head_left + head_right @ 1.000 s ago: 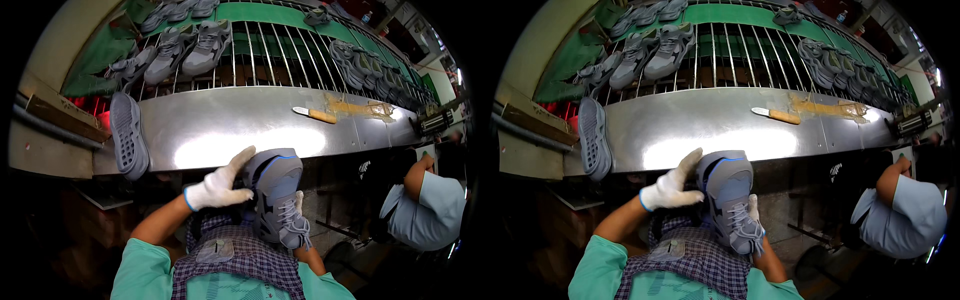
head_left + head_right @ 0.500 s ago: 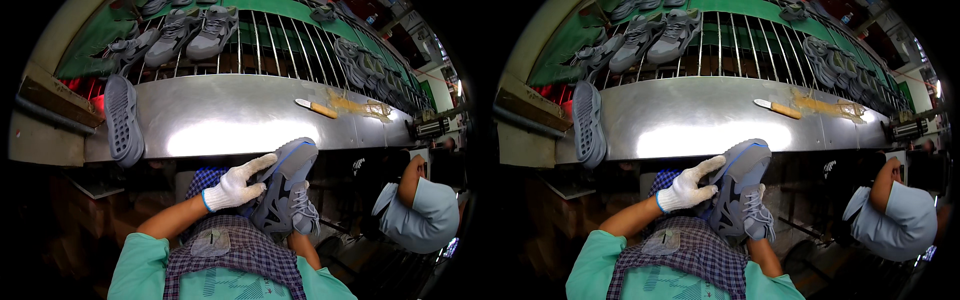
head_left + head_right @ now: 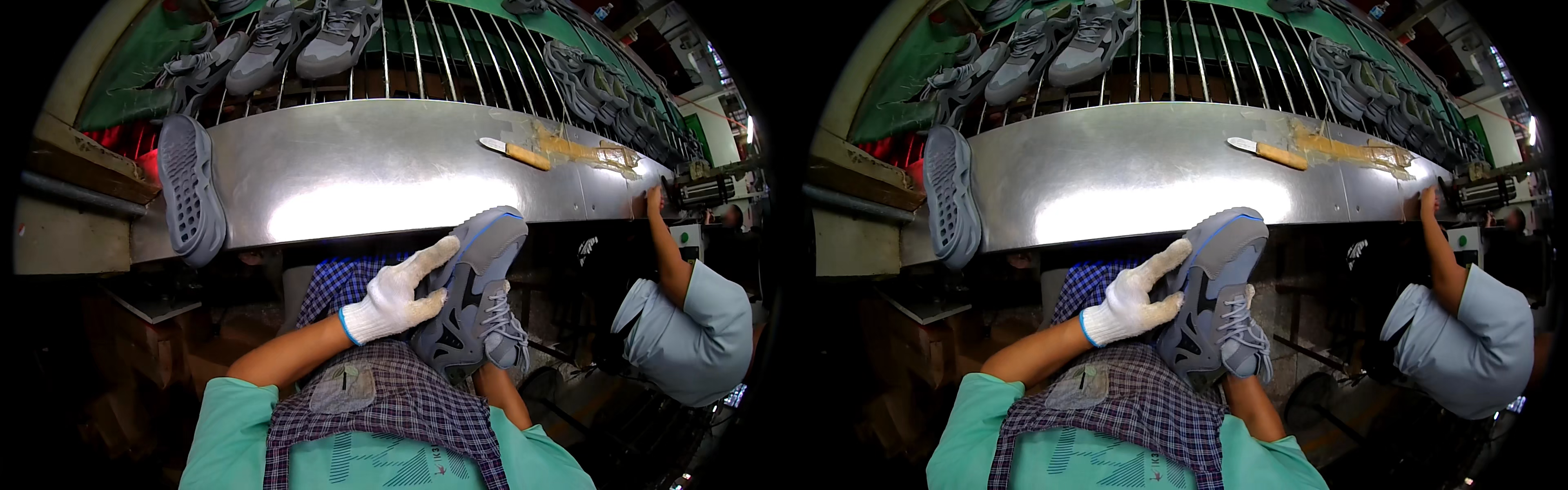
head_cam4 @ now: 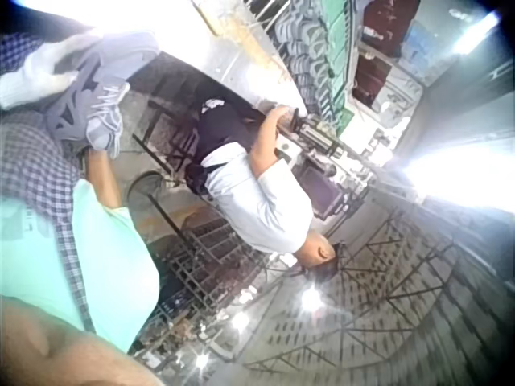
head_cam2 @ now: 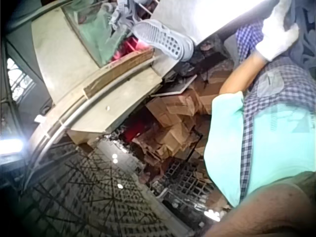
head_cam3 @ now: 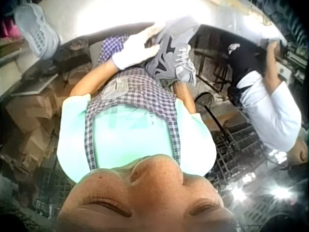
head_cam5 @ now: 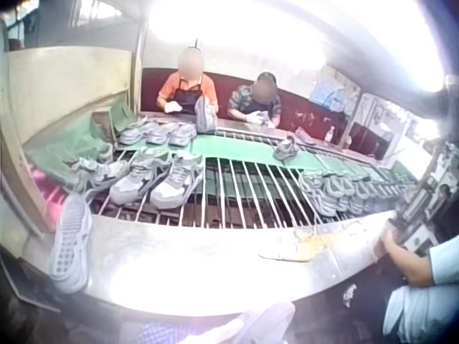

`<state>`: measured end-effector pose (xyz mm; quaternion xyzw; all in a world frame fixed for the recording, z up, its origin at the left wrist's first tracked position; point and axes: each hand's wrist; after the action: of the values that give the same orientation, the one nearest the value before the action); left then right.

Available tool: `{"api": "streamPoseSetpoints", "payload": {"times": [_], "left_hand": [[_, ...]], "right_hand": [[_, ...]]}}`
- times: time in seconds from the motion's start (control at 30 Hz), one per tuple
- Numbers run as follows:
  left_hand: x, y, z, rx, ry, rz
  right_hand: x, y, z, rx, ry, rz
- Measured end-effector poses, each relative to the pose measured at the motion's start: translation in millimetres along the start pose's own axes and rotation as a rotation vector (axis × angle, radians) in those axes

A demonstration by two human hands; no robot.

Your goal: The person brushes the exterior of a shoe with a brush and picks up two shoe soles from a conveyor belt.

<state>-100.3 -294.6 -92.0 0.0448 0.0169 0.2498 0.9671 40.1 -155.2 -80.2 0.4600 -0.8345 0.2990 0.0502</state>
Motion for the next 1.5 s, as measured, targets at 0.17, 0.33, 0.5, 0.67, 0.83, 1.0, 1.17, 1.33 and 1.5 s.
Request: {"api": "streamPoseSetpoints", "payload": {"times": [0.17,0.33,0.5,0.67,0.83,1.0,1.17,1.33,1.5], "left_hand": [[14,-13,-20,0.177,0.173,0.100],[13,-20,-9,0.130,0.167,0.080],[-19,-21,4,0.256,-0.046,0.099],[-65,64,93,0.089,-0.135,0.067],[-74,134,135,-0.201,-0.044,-0.418],[-87,99,107,-0.011,-0.090,-0.417],[-104,64,123,-0.059,-0.297,-0.233],[-109,49,123,-0.035,0.056,0.083],[-139,19,68,-0.240,0.004,0.117]], "right_hand": [[5,-8,7,0.016,0.006,0.010],[4,-8,6,0.007,0.018,0.019],[4,3,-3,-0.013,0.023,-0.009],[4,17,-14,-0.011,0.042,-0.062],[10,17,-10,0.073,0.099,-0.073],[22,8,6,0.164,0.132,-0.050],[30,-1,-14,0.324,0.378,-0.106],[41,-2,-50,-0.088,-0.718,-0.068],[64,-67,-131,-0.107,-1.391,-0.598]]}}
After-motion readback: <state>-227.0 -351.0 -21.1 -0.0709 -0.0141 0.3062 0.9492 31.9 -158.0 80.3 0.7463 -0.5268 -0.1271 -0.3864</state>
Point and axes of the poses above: each hand's wrist, its own y-axis towards the middle knuckle, its own x-axis out of the palm, z = x × y, and after that the axes turned 5 degrees about -y, right-handed
